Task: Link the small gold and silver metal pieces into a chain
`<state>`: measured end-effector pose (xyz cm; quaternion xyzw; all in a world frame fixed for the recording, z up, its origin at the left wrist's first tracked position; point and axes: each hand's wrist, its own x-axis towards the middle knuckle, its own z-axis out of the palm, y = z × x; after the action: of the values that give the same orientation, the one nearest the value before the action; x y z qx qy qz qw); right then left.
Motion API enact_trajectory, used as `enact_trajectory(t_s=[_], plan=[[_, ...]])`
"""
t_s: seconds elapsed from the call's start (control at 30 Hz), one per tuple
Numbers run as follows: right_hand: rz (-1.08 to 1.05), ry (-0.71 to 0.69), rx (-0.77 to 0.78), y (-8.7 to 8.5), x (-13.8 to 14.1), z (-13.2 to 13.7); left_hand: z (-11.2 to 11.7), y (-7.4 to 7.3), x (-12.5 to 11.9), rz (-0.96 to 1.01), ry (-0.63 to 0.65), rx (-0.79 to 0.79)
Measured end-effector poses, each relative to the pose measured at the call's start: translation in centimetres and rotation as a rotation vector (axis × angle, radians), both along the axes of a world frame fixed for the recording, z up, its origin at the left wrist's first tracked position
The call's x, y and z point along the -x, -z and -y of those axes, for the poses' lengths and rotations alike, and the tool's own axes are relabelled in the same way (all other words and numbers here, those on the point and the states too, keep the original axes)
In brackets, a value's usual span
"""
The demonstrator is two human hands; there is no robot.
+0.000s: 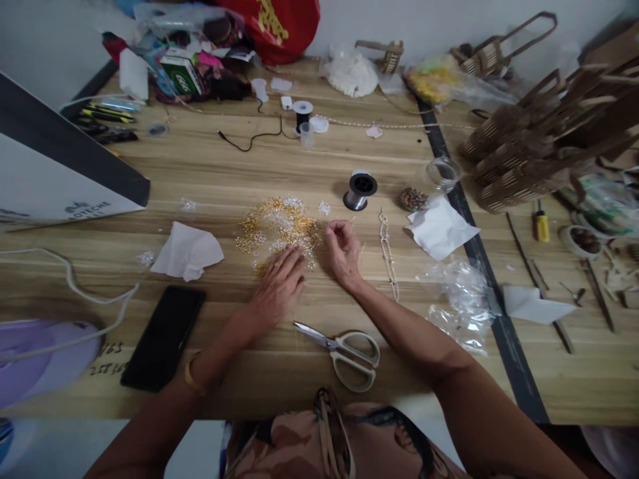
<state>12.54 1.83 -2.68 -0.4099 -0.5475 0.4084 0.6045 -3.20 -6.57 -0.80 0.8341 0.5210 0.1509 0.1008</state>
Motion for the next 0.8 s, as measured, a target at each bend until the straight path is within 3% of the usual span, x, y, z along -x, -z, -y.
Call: enact_trajectory(t_s=[0.2,0.37,0.53,0.8], plan=[[0.006,-0.014,0.017,0.2,0.0,0.0,-2.3,-0.6,1.2,0.178,-0.079,-0.066],[0.032,-0.020,0.009,0.1,0.0,0.0,-3.4,-1.2,0.9,0.109,-0.081,-0.083],[0.036,-0.007,-0.007,-0.1,0.0,0.0,-3.6,-0.7,0.5,0.000,-0.118,-0.068],[0.078,-0.013,-0.006,-0.3,-0.1,0.2,-3.8,0.2,0.5,0.112,-0.067,-0.077]])
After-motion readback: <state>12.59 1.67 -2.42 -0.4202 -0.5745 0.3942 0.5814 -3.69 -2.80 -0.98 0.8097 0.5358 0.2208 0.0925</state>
